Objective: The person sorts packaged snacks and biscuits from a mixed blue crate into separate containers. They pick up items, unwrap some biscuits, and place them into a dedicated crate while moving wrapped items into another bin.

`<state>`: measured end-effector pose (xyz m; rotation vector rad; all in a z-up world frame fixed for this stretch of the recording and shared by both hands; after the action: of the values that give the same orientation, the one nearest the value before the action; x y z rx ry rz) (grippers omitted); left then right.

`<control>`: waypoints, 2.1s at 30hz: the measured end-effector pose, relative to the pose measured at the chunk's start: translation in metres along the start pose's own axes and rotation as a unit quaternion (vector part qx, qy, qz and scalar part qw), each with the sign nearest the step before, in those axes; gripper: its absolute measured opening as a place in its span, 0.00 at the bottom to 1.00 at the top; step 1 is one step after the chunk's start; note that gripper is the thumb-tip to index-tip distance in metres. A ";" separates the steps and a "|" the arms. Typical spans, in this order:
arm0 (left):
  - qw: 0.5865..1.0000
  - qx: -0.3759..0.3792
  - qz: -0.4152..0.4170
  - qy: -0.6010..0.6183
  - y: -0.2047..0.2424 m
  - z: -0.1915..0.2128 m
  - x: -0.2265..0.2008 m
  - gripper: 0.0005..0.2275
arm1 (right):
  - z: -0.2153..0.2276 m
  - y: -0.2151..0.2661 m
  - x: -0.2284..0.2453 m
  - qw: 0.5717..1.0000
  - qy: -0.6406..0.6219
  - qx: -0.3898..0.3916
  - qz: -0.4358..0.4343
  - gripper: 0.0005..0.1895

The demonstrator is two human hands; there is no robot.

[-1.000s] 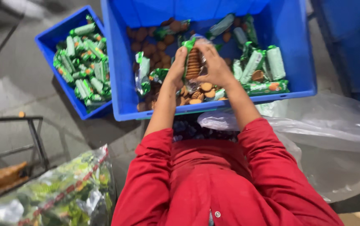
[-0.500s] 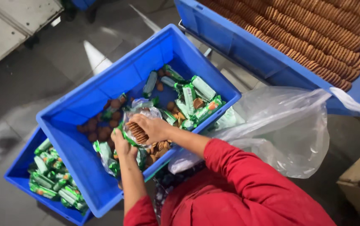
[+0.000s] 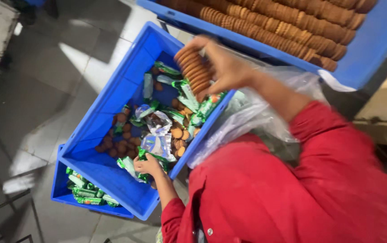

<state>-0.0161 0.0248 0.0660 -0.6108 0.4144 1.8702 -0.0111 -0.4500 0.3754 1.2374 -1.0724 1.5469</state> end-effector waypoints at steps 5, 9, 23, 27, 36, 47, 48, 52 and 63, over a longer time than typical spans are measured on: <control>0.995 0.038 -0.082 -0.050 0.016 0.018 -0.028 0.27 | 0.143 0.108 0.035 0.981 0.136 -0.093 -0.106 0.53; 0.979 0.068 -0.169 -0.096 0.044 0.038 -0.034 0.24 | 0.221 0.181 0.009 0.865 0.411 -0.050 -0.283 0.51; 0.978 0.131 -0.116 -0.113 0.087 0.048 -0.054 0.15 | 0.227 0.241 -0.022 0.697 0.491 0.274 -0.445 0.53; 0.975 0.119 -0.138 -0.129 0.079 0.054 -0.058 0.14 | 0.210 0.248 -0.035 0.724 0.471 0.294 -0.410 0.53; 0.980 0.139 -0.096 -0.106 0.080 0.056 -0.063 0.14 | 0.192 0.261 -0.052 0.718 0.502 0.265 -0.402 0.33; 0.984 0.139 -0.047 -0.098 0.078 0.050 -0.046 0.12 | 0.196 0.270 -0.062 0.785 0.474 0.155 -0.368 0.39; 0.984 0.145 -0.034 -0.097 0.078 0.049 -0.046 0.12 | 0.203 0.270 -0.061 0.809 0.453 0.130 -0.353 0.40; 0.983 0.140 -0.032 -0.110 0.079 0.052 -0.047 0.12 | 0.234 0.286 -0.077 0.820 0.348 0.014 -0.454 0.31; 0.975 0.145 -0.089 -0.144 0.078 0.046 -0.036 0.13 | 0.258 0.299 -0.130 0.806 0.441 0.000 -0.395 0.25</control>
<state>-0.0887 -0.0054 0.1245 -0.1695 0.4158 1.6557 -0.2162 -0.7893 0.2509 0.6401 0.0846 1.1843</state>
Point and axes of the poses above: each hand's wrist, its own y-axis away from the middle knuckle, its own z-axis out of the back of the hand, x = y × z, the point moved 5 cm from there along -y, towards the middle knuckle, and after that the axes turned 7 degrees about x, right-handed, at the moved point
